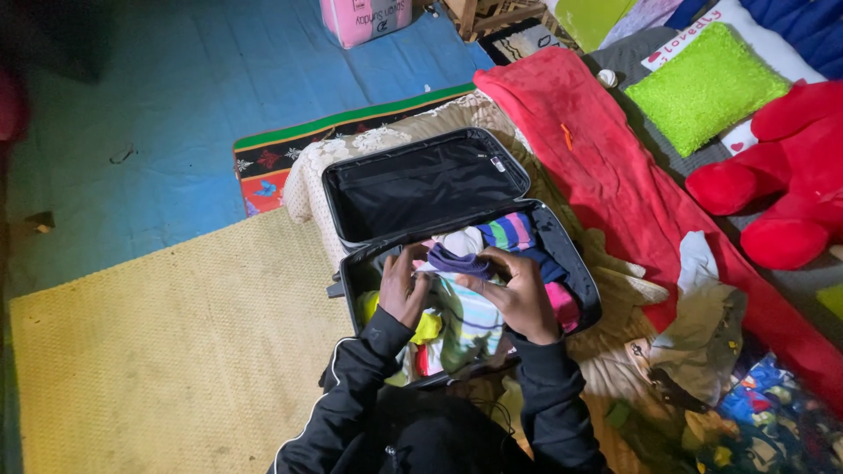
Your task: Packing clothing items into a black suitcase on a bed.
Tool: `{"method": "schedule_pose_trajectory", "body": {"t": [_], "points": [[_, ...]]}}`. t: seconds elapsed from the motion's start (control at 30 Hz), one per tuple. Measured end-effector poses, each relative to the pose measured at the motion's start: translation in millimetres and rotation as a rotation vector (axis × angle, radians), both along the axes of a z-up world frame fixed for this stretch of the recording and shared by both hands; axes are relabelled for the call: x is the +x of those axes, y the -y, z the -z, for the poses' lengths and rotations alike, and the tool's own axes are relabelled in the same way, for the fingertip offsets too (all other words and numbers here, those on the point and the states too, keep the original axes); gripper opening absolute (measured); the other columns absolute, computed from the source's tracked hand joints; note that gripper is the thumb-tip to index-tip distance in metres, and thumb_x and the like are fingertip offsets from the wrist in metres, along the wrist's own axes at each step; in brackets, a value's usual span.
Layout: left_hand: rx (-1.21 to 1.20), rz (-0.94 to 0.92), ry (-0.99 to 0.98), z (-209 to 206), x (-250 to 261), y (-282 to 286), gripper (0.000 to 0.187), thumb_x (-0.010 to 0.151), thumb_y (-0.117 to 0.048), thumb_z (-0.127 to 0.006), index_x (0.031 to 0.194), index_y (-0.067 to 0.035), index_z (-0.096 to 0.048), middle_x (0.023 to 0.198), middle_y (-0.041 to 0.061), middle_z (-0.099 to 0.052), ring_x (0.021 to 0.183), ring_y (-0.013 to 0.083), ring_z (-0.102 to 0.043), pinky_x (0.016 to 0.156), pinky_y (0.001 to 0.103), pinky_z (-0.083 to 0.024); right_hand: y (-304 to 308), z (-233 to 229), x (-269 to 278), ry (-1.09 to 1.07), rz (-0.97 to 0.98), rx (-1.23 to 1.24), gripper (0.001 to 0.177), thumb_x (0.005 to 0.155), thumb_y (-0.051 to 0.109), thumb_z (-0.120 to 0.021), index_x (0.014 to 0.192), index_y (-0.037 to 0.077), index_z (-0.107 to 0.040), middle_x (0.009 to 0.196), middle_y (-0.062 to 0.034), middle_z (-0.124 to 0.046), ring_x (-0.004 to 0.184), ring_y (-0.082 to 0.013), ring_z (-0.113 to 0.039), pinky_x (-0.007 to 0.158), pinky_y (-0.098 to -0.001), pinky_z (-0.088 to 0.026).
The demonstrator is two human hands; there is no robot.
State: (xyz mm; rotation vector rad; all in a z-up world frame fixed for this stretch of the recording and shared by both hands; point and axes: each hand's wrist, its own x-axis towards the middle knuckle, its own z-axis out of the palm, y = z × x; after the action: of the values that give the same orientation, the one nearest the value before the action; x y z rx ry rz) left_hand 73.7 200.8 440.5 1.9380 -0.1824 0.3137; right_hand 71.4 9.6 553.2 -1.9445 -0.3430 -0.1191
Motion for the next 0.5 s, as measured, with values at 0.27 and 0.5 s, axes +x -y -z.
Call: {"method": "schedule_pose_trajectory", "body": {"t": [0.27,0.5], "points": [[-0.217,0.441,-0.041,71.0,20.7,-4.4,0.060,0.097,-0.028,-0.068,0.147,-0.001,-0.048,0.140,0.017,-0.059,0.135,0.0320,-0.054,0.112,0.039,-0.041,31.1,0.1,9.4,-0.105,-0.283,-0.033,0.020,0.088,0.018,-0.081,0.095,-0.001,-0.078,0.087,-0.0056,-0.081,0.083,-0.0077,-0.070,0.077,-0.0260,-0.054],[-0.149,0.530,0.070,1.6,18.9,-4.3,0.052,0.108,-0.027,-0.052,0.153,-0.002,-0.045,0.158,0.019,-0.043,0.150,0.0341,-0.041,0.122,0.040,-0.032,34.3,-22.1,3.8,-0.018,-0.095,-0.073,0.029,0.087,0.019,-0.079,0.110,0.003,-0.075,0.093,-0.0034,-0.081,0.086,-0.0095,-0.075,0.080,-0.0259,-0.056]]}}
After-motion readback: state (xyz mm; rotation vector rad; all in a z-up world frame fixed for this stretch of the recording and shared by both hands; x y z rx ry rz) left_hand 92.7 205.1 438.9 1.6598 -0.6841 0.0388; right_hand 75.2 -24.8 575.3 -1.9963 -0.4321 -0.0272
